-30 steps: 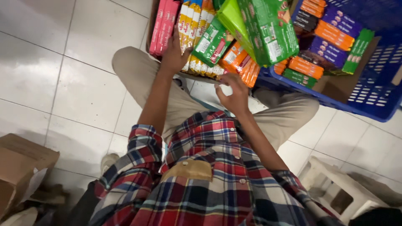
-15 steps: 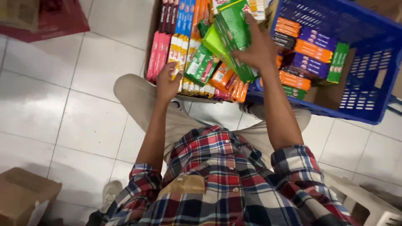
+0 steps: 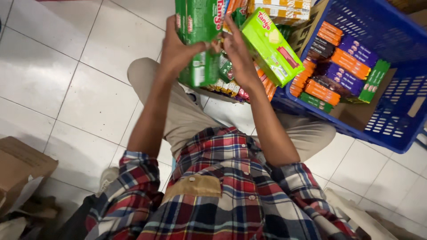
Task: The person organizes snacks by taking them out of a blue crate and arranging them into neat rows on the floor by hand.
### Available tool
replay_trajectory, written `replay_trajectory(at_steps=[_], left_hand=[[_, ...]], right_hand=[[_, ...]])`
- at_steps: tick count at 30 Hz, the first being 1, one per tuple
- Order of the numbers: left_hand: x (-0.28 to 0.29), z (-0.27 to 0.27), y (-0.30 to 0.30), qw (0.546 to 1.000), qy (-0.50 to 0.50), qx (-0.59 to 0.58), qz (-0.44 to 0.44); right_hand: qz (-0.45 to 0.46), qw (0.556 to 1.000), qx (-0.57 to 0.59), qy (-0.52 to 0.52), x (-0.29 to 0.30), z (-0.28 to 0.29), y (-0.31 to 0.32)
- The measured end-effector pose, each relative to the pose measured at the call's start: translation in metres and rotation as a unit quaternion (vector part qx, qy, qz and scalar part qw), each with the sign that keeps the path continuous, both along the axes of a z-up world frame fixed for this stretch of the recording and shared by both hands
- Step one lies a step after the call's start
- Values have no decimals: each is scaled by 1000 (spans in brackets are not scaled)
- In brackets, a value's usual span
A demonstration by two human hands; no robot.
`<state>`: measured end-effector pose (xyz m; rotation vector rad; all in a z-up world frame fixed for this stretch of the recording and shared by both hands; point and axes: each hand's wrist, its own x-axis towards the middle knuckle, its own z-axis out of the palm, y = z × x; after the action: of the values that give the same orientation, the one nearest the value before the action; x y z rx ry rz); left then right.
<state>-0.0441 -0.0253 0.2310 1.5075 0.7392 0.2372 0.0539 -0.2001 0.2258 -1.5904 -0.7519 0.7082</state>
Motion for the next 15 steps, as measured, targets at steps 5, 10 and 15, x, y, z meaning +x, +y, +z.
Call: replay_trajectory(at_steps=[5,10,15], left_hand=[[-2,-55,62,983,47,171,-40],[28,-113,88,971,154,179,-21],[40,-166,72,939,270,205,-51]], right_hand=[[-155,969,-92,-170,24,-25,-41],[-163,943,-111,-269,58,-32,-87],[-146,915,-233,-296,62,-48,-100]])
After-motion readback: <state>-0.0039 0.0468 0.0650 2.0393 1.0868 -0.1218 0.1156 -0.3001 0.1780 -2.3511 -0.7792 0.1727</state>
